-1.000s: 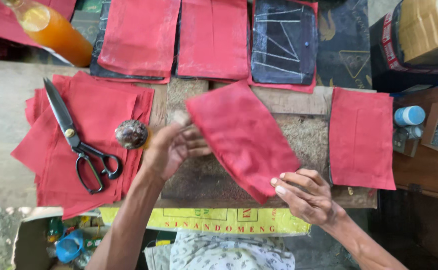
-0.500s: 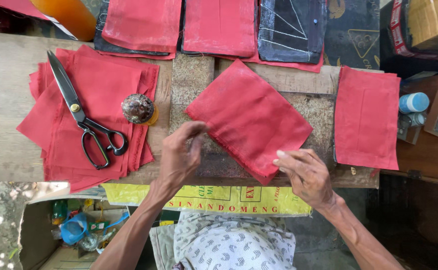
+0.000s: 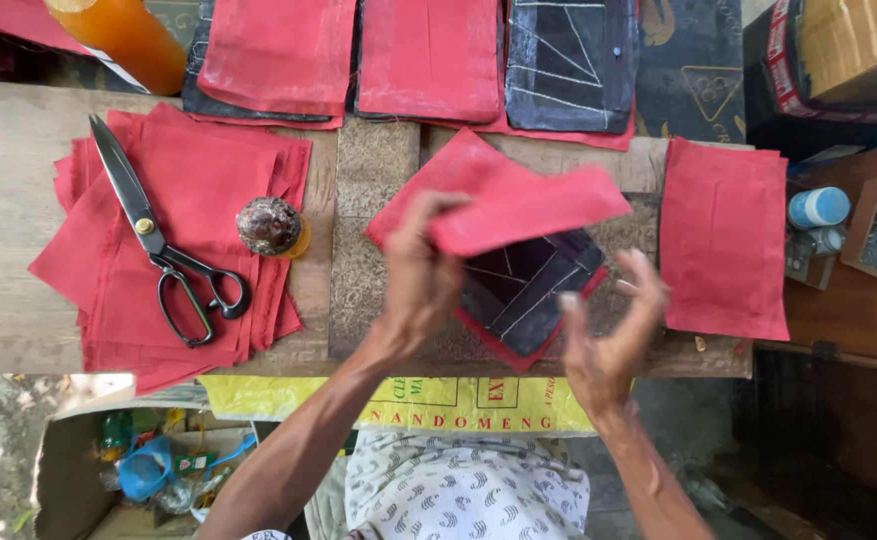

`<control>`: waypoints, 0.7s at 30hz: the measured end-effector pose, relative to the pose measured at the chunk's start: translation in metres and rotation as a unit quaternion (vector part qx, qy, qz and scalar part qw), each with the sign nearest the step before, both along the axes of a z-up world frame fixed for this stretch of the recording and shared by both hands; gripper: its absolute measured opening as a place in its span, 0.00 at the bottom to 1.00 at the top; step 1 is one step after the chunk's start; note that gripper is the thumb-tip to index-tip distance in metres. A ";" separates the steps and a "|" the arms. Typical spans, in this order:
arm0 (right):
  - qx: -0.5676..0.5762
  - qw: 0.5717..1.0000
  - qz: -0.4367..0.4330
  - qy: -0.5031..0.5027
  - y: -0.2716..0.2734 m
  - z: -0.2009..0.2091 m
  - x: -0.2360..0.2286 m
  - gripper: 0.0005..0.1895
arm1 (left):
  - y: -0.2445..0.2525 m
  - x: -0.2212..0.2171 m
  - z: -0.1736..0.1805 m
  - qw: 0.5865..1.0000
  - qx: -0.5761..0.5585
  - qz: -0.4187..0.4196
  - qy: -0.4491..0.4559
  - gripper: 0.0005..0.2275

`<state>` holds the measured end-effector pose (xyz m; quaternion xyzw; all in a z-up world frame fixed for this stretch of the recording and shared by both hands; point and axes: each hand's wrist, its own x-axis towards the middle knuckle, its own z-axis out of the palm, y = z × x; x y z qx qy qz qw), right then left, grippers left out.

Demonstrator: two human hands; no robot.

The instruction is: The person folds red fabric pieces on a wooden workbench, aligns edges, and uses a round stone to press and smooth the folds. The person repeatedly handles individual fabric pieces, stacks them, and continues the folding and pressing cycle.

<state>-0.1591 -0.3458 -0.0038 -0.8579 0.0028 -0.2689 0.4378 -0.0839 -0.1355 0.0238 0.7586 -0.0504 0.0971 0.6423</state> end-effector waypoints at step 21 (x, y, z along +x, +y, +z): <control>-0.143 0.938 0.281 0.146 -0.028 0.006 0.080 0.67 | 0.121 -0.110 0.096 0.914 -0.282 0.267 -0.113 0.08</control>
